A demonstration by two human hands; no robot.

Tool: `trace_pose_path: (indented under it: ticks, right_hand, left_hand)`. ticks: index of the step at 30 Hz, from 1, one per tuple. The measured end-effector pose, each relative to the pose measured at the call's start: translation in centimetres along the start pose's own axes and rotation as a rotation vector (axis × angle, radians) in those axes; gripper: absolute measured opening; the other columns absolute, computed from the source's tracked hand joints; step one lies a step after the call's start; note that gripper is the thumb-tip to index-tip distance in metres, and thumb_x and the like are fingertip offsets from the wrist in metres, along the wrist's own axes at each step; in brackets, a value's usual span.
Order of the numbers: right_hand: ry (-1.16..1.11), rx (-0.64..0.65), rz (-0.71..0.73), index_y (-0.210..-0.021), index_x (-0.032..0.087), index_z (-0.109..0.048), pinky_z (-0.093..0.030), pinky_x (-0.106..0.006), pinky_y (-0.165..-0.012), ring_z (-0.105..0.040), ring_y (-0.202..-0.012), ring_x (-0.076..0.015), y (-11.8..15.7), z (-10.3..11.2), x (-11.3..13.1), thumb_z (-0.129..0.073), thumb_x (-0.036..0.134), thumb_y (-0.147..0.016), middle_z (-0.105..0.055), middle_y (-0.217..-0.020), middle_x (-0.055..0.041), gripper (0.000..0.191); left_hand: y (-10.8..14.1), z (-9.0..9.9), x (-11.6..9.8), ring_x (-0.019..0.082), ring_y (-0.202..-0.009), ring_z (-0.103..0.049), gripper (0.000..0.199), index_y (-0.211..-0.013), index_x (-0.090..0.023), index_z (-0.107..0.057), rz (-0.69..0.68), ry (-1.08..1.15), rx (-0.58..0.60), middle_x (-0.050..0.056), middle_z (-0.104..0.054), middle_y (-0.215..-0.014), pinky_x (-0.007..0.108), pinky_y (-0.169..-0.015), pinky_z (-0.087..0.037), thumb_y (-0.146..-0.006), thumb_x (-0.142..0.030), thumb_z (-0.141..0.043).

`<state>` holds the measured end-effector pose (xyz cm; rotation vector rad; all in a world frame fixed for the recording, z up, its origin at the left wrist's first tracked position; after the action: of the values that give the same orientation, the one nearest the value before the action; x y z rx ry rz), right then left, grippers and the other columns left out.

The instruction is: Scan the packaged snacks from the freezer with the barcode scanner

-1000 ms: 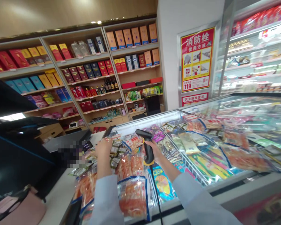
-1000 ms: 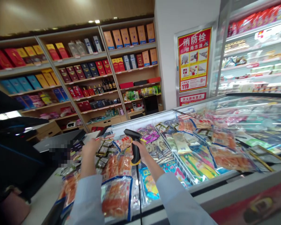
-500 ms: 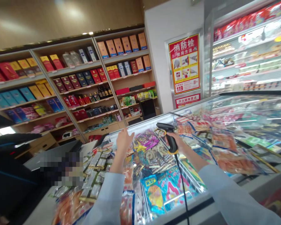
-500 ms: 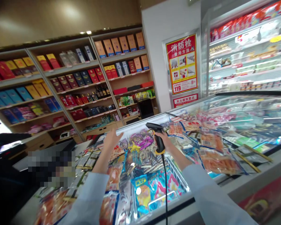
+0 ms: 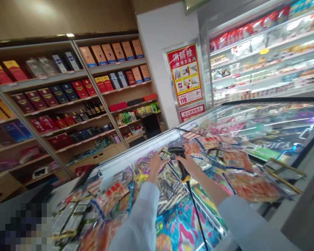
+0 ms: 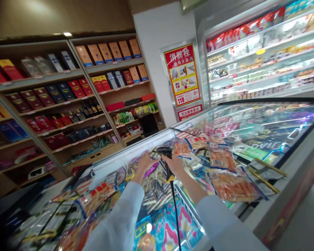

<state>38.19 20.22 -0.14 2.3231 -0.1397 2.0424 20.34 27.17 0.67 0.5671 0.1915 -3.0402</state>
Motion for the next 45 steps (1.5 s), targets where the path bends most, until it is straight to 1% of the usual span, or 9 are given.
trace_pose_path:
  ticks: [5,10,14,17,20,24,28,35,45]
  right_hand:
    - [0.039,-0.048,0.043,-0.041,0.020,-0.054,-0.036,-0.022,-0.034,-0.047,-0.029,-0.0106,-0.1,0.3,0.3,-0.067,0.025,-0.072,-0.053,-0.035,-0.0003,0.035]
    - [-0.160,-0.029,-0.044,-0.052,0.020,-0.058,-0.040,-0.024,-0.033,-0.047,-0.031,-0.0116,0.6,-0.4,0.4,-0.061,0.024,-0.072,-0.056,-0.040,0.0004,0.021]
    - [-0.203,-0.030,-0.086,-0.056,0.020,-0.058,-0.042,-0.024,-0.034,-0.047,-0.032,-0.0118,0.9,-0.5,0.5,-0.060,0.023,-0.071,-0.055,-0.041,0.0011,0.015]
    - [-0.198,-0.036,-0.081,-0.056,0.019,-0.057,-0.042,-0.025,-0.034,-0.047,-0.032,-0.0119,0.9,-0.5,0.5,-0.060,0.023,-0.071,-0.055,-0.041,0.0010,0.016]
    - [-0.177,-0.044,-0.099,-0.055,0.019,-0.056,-0.042,-0.025,-0.033,-0.047,-0.031,-0.0120,1.1,-0.7,0.2,-0.060,0.022,-0.072,-0.054,-0.041,0.0009,0.017]
    - [-0.133,-0.041,-0.098,-0.057,0.019,-0.057,-0.039,-0.024,-0.031,-0.047,-0.030,-0.0119,1.4,-1.0,0.1,-0.060,0.024,-0.073,-0.054,-0.040,0.0017,0.017]
    - [-0.118,0.079,-0.065,-0.061,0.017,-0.060,-0.039,-0.023,-0.032,-0.048,-0.031,-0.0120,1.6,-1.4,0.6,-0.064,0.027,-0.072,-0.055,-0.042,0.0008,0.015]
    - [-0.082,0.278,-0.028,-0.064,0.017,-0.058,-0.041,-0.023,-0.034,-0.050,-0.034,-0.0120,2.2,-2.1,1.7,-0.064,0.034,-0.070,-0.058,-0.046,0.0003,0.018]
    - [0.130,0.369,0.151,-0.072,0.017,-0.056,-0.041,-0.022,-0.040,-0.051,-0.038,-0.0107,3.5,-2.7,3.2,-0.068,0.035,-0.073,-0.058,-0.049,0.0022,0.022]
  left_hand:
    - [-2.4,-1.4,1.1,0.032,-0.132,-0.046,0.085,-0.146,-0.013,-0.034,-0.033,0.040,-0.032,0.020,-0.050,-0.143,0.041,-0.106,-0.034,-0.081,-0.063,-0.054]
    - [-2.9,-1.1,1.4,0.030,-0.128,-0.050,0.058,-0.138,-0.009,-0.045,0.024,0.021,-0.137,0.019,-0.058,-0.134,0.038,-0.103,-0.036,-0.094,-0.047,-0.039]
    - [-2.8,-1.0,0.8,0.033,-0.129,-0.047,0.047,-0.124,-0.013,-0.059,0.042,0.014,-0.172,0.018,-0.065,-0.123,0.041,-0.101,-0.037,-0.090,-0.043,-0.047]
    - [-2.7,-1.1,0.6,0.032,-0.121,-0.055,0.034,-0.109,-0.015,-0.067,0.056,0.032,-0.169,0.017,-0.070,-0.110,0.040,-0.097,-0.040,-0.088,-0.037,-0.053]
    - [-2.8,-0.9,0.9,0.029,-0.108,-0.064,0.032,-0.116,-0.015,-0.062,0.081,0.077,-0.192,0.016,-0.072,-0.104,0.037,-0.090,-0.044,-0.088,-0.027,-0.052]
    - [-2.7,0.4,1.9,0.024,-0.102,-0.067,0.039,-0.130,-0.014,-0.047,0.105,0.170,-0.287,0.015,-0.070,-0.109,0.032,-0.084,-0.046,-0.092,-0.021,-0.041]
    - [-2.4,2.5,3.1,0.015,-0.083,-0.070,0.033,-0.126,-0.020,-0.048,0.086,0.276,-0.335,0.007,-0.070,-0.108,0.025,-0.076,-0.047,-0.095,-0.025,-0.036]
    - [-2.2,6.9,4.4,0.014,-0.070,-0.067,0.029,-0.110,-0.020,-0.060,0.014,0.591,-0.565,-0.001,-0.069,-0.081,0.025,-0.078,-0.048,-0.085,-0.033,-0.057]
    - [-3.2,8.1,4.5,0.012,-0.059,-0.060,0.031,-0.099,-0.019,-0.068,-0.169,0.883,-0.654,-0.003,-0.063,-0.065,0.024,-0.064,-0.048,-0.070,-0.031,-0.070]
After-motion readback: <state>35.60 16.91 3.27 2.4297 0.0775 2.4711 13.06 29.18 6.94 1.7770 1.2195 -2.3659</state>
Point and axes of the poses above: each hand's wrist, its own y-axis away from the middle knuckle, its own z-axis out of the back of the hand, x = y × z, the point moved 6 cm from there along -y, towards the middle knuckle
